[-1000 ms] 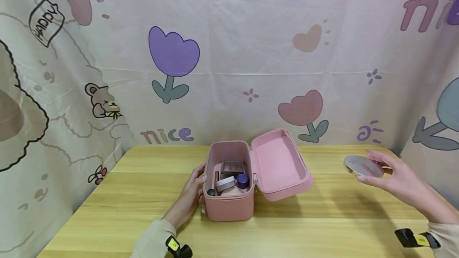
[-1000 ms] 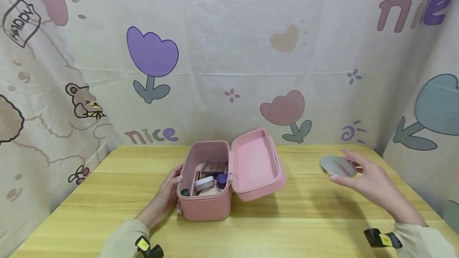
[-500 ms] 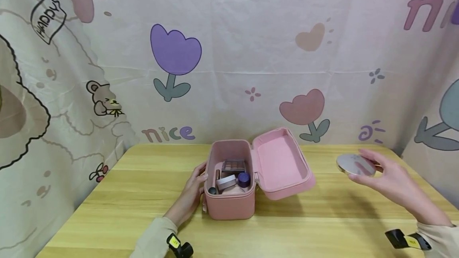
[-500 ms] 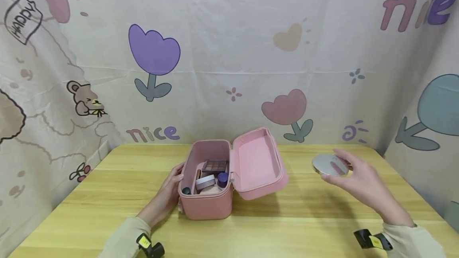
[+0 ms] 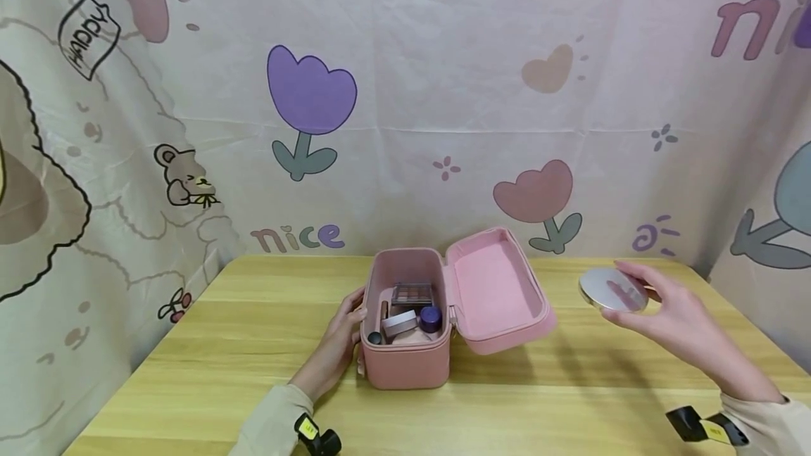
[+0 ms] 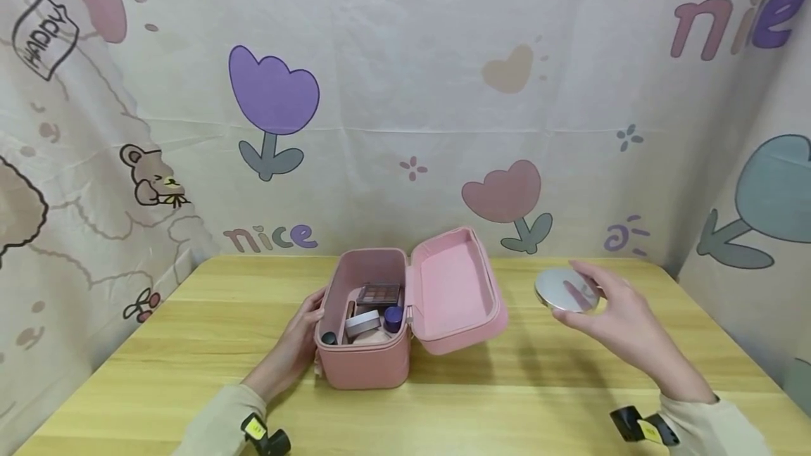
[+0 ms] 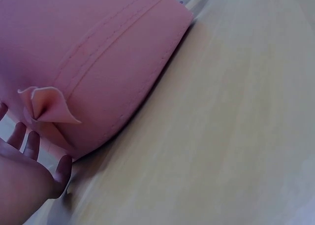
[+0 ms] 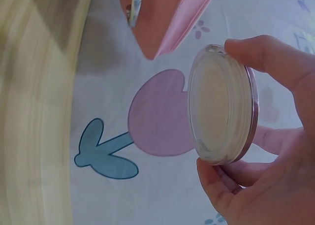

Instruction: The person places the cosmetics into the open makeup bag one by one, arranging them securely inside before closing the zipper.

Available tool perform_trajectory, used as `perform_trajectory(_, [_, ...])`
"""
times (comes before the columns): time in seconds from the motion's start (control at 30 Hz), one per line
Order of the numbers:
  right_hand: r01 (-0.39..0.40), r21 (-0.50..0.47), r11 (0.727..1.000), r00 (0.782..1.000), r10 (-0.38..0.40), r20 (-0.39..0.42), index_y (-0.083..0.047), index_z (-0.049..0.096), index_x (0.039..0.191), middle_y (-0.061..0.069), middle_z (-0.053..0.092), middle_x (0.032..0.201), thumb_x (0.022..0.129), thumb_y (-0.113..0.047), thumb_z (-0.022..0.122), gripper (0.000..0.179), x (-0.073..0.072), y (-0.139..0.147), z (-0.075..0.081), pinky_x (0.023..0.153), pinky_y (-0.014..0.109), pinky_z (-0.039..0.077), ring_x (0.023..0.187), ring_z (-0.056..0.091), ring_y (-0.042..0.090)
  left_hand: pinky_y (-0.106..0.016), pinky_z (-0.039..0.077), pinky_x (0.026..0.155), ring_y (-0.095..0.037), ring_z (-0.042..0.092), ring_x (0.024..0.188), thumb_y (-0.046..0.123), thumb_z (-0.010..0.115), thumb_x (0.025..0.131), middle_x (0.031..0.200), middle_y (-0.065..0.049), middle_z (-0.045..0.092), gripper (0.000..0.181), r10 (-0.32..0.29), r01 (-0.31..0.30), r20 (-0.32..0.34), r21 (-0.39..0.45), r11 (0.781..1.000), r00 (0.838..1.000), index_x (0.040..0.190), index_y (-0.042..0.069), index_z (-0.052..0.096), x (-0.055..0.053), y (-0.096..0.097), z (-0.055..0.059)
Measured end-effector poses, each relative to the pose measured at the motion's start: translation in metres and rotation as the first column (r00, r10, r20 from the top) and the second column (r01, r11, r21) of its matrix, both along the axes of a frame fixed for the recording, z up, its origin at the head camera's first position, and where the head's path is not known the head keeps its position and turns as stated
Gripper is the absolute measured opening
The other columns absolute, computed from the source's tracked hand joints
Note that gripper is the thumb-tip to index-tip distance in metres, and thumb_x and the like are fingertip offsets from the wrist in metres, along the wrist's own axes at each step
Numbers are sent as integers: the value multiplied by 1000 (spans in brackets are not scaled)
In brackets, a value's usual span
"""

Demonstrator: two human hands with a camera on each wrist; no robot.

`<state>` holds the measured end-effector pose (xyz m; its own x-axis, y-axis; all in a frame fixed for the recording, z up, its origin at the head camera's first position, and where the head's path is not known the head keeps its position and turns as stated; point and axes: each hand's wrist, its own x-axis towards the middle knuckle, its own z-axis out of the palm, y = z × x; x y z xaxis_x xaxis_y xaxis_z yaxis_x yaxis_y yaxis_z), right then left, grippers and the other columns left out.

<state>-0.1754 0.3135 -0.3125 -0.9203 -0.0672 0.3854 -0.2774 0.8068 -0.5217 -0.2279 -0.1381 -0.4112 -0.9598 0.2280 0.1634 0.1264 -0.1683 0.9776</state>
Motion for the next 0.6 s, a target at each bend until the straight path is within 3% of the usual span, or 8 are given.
perform_trajectory(0.13, [-42,-40,998,999,42,-11,1,44,140,30,47,132,78,-25,81,77,1,-8,3,74,12,39,110,50,53,-42,22,107,-35,26,136,25,45,95,155,-13,22,60,0,1,12,-7,1000,1000,151,11,27,0,-1,0])
perform_trajectory(0.27, [-92,-71,993,996,91,-9,0,43,141,26,47,135,79,-22,81,75,-1,-17,7,75,7,36,112,51,50,-41,24,105,-37,28,136,25,44,96,155,-14,22,59,-1,1,22,-12,1000,1000,151,11,26,1,-2,-1])
perform_trajectory(0.37, [-115,-76,990,993,115,-10,-1,43,141,24,47,137,80,-22,80,75,-4,-24,12,79,13,40,114,50,48,-40,25,105,-37,29,135,26,44,97,155,-14,22,59,0,0,23,-11,1000,1000,151,11,26,1,-2,-2])
perform_trajectory(0.5, [-144,-61,988,989,143,-24,1,43,140,25,47,135,79,-21,80,75,-8,-30,19,88,39,45,114,50,47,-40,25,105,-37,29,135,26,45,96,155,-14,23,60,1,-1,15,-7,1000,1000,151,10,27,1,-2,-2])
perform_trajectory(0.6, [-157,-39,987,987,156,-38,1,45,139,24,50,131,78,-20,81,74,-8,-32,23,88,39,45,111,51,45,-40,25,105,-36,28,136,26,46,96,155,-14,23,60,-2,2,8,-9,1000,1000,151,10,27,0,-1,-2])
